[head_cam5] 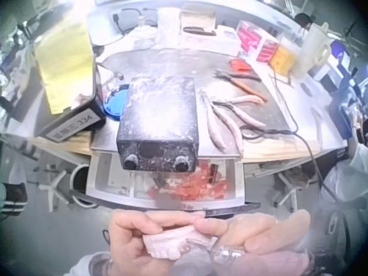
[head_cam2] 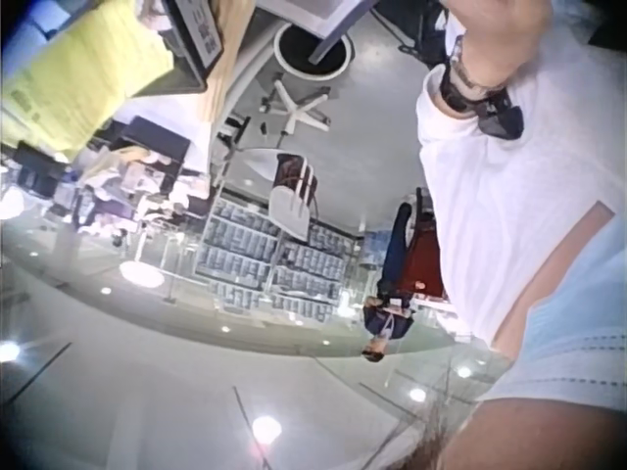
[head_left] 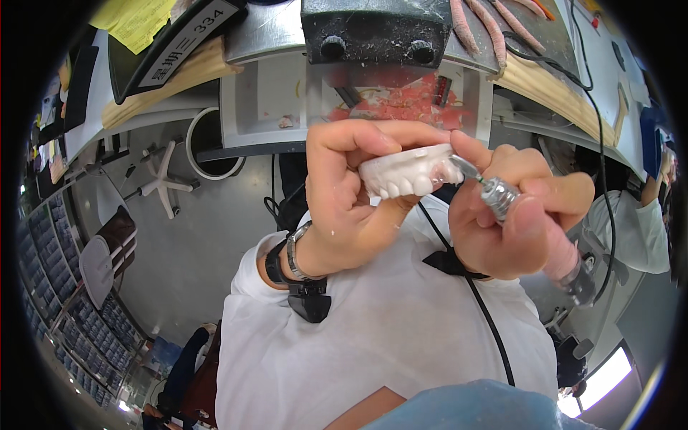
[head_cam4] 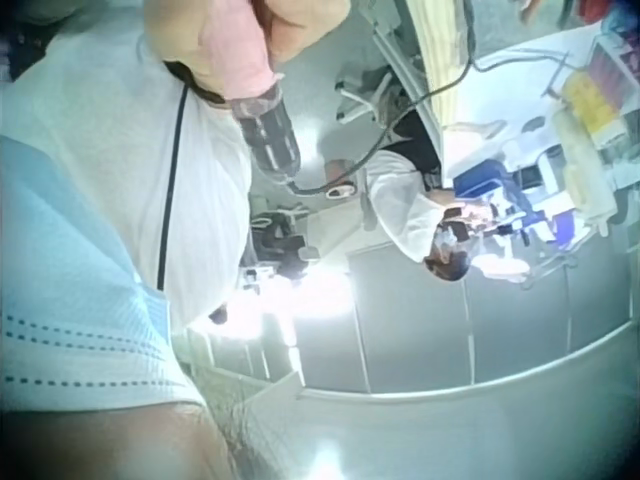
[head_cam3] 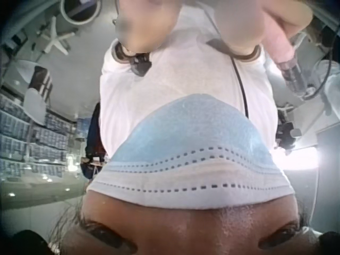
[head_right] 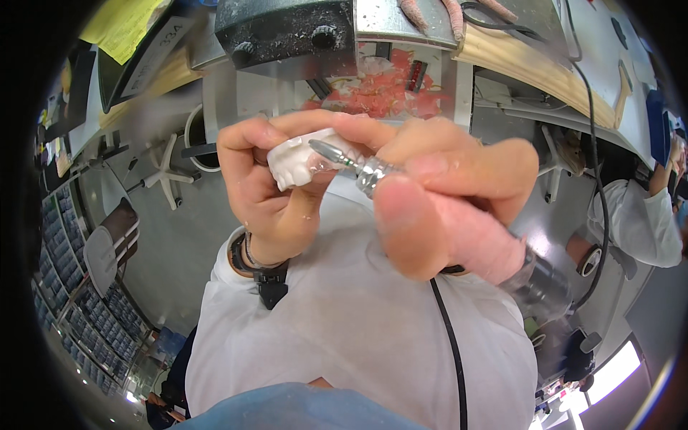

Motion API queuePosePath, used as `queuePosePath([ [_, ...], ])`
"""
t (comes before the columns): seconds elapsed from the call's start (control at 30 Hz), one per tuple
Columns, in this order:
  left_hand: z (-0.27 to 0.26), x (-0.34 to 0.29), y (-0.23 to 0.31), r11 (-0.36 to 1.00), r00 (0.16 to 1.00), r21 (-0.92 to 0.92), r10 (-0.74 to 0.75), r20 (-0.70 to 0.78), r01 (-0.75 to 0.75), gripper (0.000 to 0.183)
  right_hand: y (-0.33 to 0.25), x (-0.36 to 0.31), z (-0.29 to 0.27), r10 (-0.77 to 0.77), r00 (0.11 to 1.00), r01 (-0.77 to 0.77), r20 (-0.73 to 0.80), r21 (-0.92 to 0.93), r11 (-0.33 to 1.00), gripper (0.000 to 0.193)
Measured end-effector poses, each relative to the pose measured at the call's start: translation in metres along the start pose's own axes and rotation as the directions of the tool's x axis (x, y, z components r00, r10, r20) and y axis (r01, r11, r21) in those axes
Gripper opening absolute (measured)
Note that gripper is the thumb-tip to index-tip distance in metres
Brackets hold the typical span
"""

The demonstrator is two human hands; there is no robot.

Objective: Polishing and refining dental prosthetic models using a rotary handpiece and manual tools.

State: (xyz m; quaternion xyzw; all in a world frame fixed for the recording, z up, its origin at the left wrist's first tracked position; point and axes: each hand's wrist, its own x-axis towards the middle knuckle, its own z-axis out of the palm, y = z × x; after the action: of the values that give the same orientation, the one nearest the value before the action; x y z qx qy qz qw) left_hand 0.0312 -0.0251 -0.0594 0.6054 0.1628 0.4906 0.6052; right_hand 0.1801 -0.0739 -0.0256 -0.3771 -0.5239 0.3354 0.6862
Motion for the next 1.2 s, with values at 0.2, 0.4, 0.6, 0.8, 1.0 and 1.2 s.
queuePosePath([
  [0.2, 0.007, 0.000, 0.004, 0.990, 0.997, 0.113, 0.082, -0.018, -0.079, 0.044, -0.009, -0.006, -0.009, 0.008, 0.992, 0.002, 0.126, -0.077, 0.997, 0.008],
  [0.4, 0.014, -0.001, 0.006, 0.986, 0.995, 0.155, 0.079, -0.059, -0.069, 0.045, -0.007, -0.010, -0.014, -0.004, 0.988, 0.012, 0.158, -0.052, 0.999, 0.005],
  [0.6, 0.017, 0.000, -0.005, 0.972, 0.975, 0.132, 0.206, -0.086, -0.194, 0.044, 0.001, -0.007, -0.008, -0.130, 0.985, 0.141, 0.111, -0.092, 0.986, 0.009],
  [0.8, 0.024, 0.000, -0.008, 0.971, 0.951, 0.083, 0.237, -0.198, -0.225, 0.045, 0.010, -0.003, 0.001, -0.278, 0.960, 0.278, 0.016, -0.115, 0.954, 0.012],
  [1.0, 0.024, 0.000, -0.011, 0.971, 0.950, 0.058, 0.238, -0.200, -0.231, 0.046, 0.011, -0.002, -0.001, -0.314, 0.949, 0.315, 0.027, -0.154, 0.937, 0.012],
  [1.2, 0.021, 0.004, -0.007, 0.961, 0.959, 0.135, 0.257, -0.120, -0.240, 0.049, 0.011, -0.002, -0.005, -0.322, 0.945, 0.327, 0.058, -0.113, 0.938, 0.011],
])
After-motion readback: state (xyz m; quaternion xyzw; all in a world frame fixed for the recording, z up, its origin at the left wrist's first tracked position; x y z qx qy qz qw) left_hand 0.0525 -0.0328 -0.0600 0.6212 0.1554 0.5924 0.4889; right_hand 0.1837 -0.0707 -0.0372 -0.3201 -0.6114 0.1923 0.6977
